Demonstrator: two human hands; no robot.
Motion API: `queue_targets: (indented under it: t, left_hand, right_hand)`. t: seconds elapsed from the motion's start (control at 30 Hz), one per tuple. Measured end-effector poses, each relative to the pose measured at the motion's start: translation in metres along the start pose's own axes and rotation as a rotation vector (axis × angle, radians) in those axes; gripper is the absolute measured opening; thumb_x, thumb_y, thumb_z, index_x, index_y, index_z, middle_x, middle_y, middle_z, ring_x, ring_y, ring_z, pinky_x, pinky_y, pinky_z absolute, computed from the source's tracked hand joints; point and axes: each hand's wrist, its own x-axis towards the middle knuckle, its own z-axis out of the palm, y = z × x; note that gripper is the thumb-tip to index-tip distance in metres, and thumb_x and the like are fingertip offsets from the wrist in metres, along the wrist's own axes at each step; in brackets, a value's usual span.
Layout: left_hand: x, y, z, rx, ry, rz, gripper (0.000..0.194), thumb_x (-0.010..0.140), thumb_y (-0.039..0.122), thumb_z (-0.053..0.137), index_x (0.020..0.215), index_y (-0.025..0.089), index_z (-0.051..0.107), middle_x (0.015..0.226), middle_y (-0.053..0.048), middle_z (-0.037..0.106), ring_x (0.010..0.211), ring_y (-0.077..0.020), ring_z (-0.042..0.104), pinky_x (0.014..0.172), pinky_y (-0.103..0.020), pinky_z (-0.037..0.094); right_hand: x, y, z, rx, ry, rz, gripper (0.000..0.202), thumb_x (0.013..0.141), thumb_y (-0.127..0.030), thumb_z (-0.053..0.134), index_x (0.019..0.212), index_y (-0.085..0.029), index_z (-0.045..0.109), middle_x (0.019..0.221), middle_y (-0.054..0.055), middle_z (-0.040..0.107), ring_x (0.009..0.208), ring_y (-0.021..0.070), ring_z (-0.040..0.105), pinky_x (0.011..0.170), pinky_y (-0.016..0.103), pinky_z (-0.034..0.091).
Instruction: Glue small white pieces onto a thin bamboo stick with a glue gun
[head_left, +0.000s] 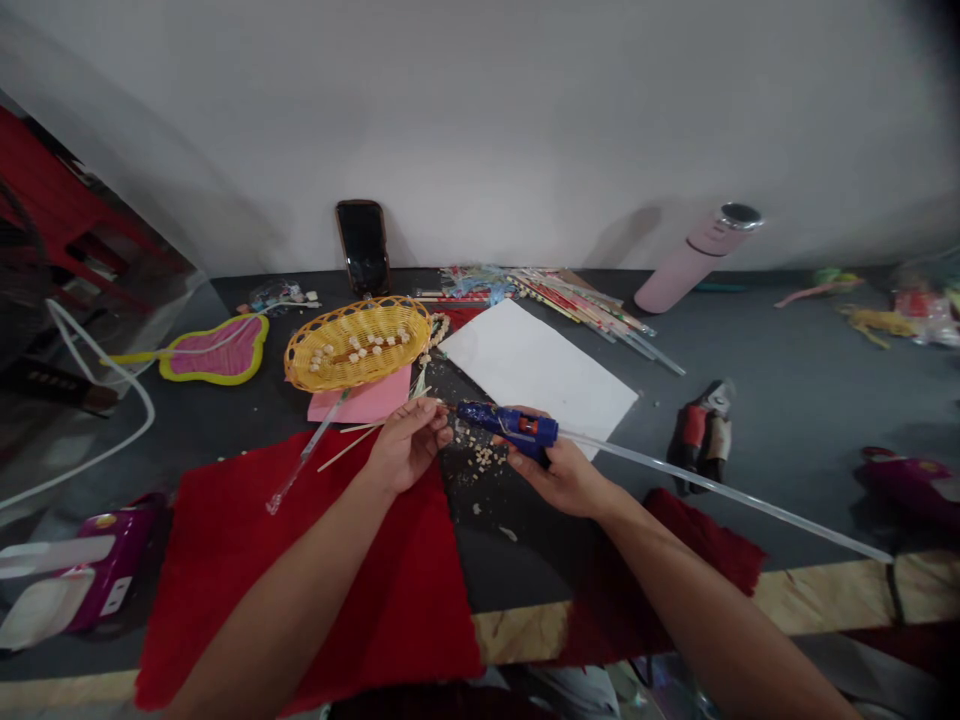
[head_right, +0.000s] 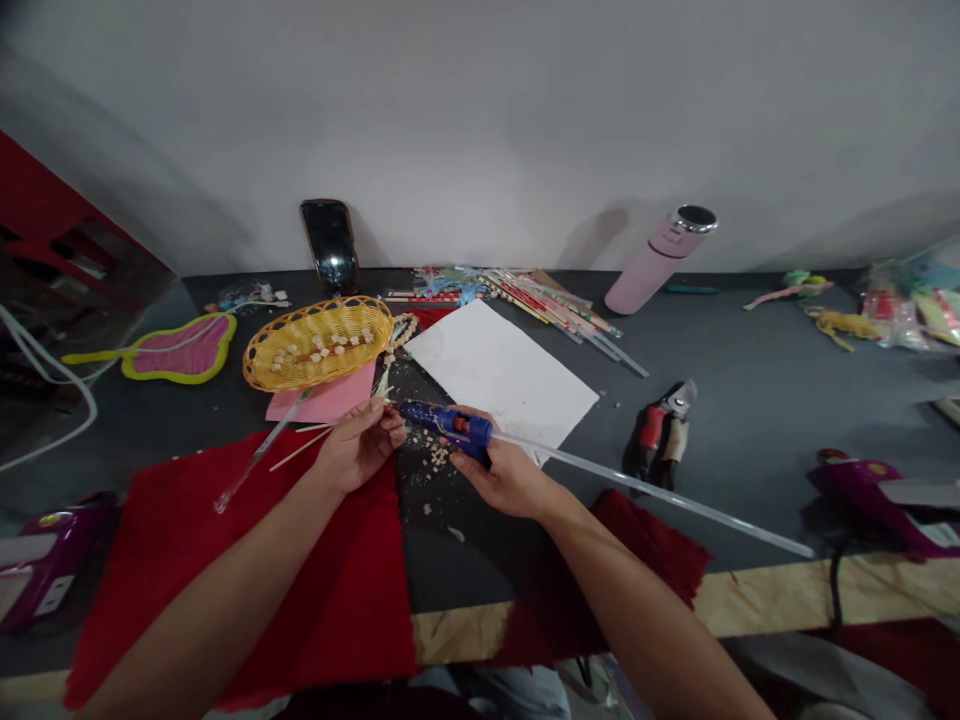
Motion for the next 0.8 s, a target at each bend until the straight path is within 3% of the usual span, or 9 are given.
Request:
queue_targets:
  t: [0.2, 0.47, 0.8]
  left_hand:
    - [-0.0003, -0.0003, 0.0, 0.011, -0.008, 0.007, 0.006, 0.073, 0.014, 0.065, 0.073, 0.012, 0.061, 0.068, -0.002, 0.057, 0.06, -0.0069, 0.047, 0.056, -0.021, 0.042]
    - [-0.0001, -0.0001, 0.0013, 0.023, 0.006, 0.0, 0.008, 0.071, 0.016, 0.068, 0.071, 0.012, 0.061, 0.068, -0.001, 0.057, 0.059, -0.0069, 0.047, 0.056, -0.021, 0.041]
    - [0.0, -0.0005, 0.0005, 0.028, 0.009, 0.002, 0.009, 0.07, 0.016, 0.068, 0.071, 0.012, 0.06, 0.068, -0.001, 0.056, 0.06, -0.007, 0.047, 0.056, -0.021, 0.041]
  right_hand:
    - [-0.0005, 0.0017, 0.0013, -0.001, -0.005, 0.017, 0.03, 0.088, -0.028, 0.046, 0.117, -0.02, 0.049, 0.123, 0.011, 0.049, 0.109, 0.0229, 0.052, 0.091, 0.039, 0.046]
    - [0.0004, 0.0035, 0.0025, 0.002, 0.011, -0.069, 0.035, 0.088, -0.025, 0.045, 0.123, -0.02, 0.044, 0.127, 0.011, 0.046, 0.115, 0.0216, 0.047, 0.097, 0.039, 0.043]
    - [0.0001, 0.0, 0.0008, 0.003, 0.0, -0.037, 0.035, 0.087, -0.025, 0.045, 0.122, -0.021, 0.044, 0.125, 0.011, 0.047, 0.114, 0.0227, 0.049, 0.094, 0.039, 0.044]
